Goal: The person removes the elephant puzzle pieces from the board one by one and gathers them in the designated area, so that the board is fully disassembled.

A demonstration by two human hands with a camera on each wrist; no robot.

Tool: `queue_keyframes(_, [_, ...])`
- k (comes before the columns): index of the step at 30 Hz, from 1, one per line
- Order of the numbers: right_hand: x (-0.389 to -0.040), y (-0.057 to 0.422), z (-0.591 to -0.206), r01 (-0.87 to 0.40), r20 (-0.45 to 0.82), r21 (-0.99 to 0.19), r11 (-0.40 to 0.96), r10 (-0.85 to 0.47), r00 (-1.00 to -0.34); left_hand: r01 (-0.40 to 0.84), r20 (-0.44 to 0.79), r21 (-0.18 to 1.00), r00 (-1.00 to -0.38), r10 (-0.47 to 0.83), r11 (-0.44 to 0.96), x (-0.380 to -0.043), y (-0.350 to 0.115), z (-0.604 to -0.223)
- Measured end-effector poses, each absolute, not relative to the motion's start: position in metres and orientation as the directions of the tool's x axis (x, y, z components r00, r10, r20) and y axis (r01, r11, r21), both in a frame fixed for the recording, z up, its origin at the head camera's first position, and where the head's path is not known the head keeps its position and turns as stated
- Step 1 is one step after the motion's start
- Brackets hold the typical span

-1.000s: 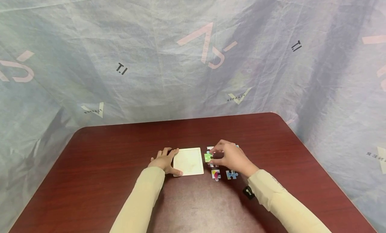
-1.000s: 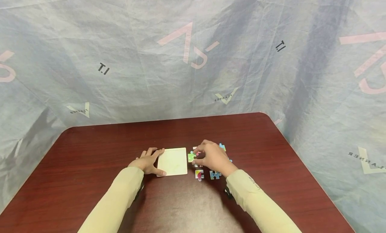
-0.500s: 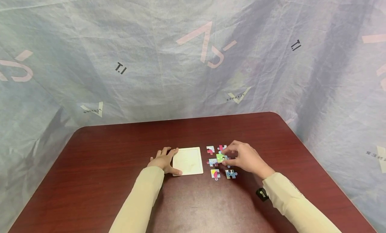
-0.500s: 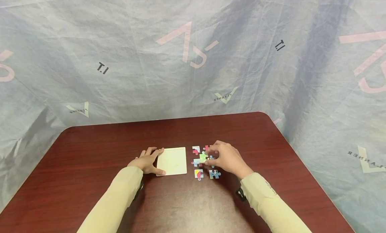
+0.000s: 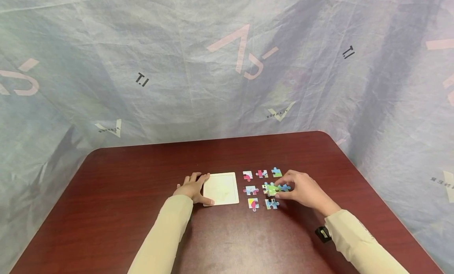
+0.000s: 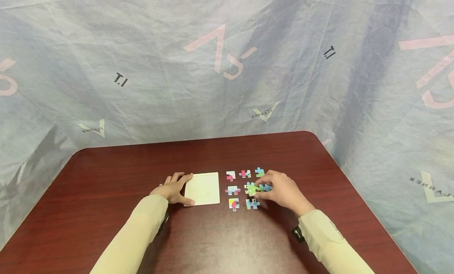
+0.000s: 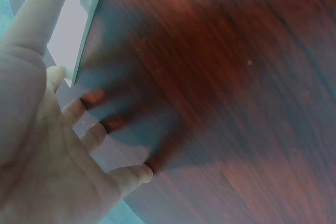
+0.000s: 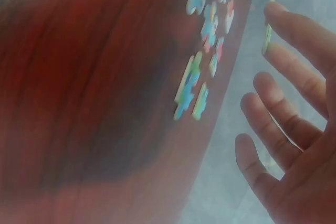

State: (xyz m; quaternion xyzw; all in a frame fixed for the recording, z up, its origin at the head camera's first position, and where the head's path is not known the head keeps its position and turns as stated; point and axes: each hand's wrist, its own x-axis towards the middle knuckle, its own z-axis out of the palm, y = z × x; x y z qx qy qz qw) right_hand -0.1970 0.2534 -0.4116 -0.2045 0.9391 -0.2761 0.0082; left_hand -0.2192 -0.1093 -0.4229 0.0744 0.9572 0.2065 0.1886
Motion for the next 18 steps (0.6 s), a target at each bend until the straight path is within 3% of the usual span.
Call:
queue_keyframes(8, [-0.188,0.273,-0.42,-0.318,0.043,-0.523,0.791,-0.348,-0.937,0.058,-0.337,0.427,-0.916,0.218,0.902,-0.21,-0.106,-0.404])
queue_keyframes(18, [-0.183,0.288,-0.434,-0.31,0.006,-0.525,0.793,-0.361,-0.933,0.062,-0.331,0.419,-0.919,0.215,0.906,-0.223,-0.11,-0.43])
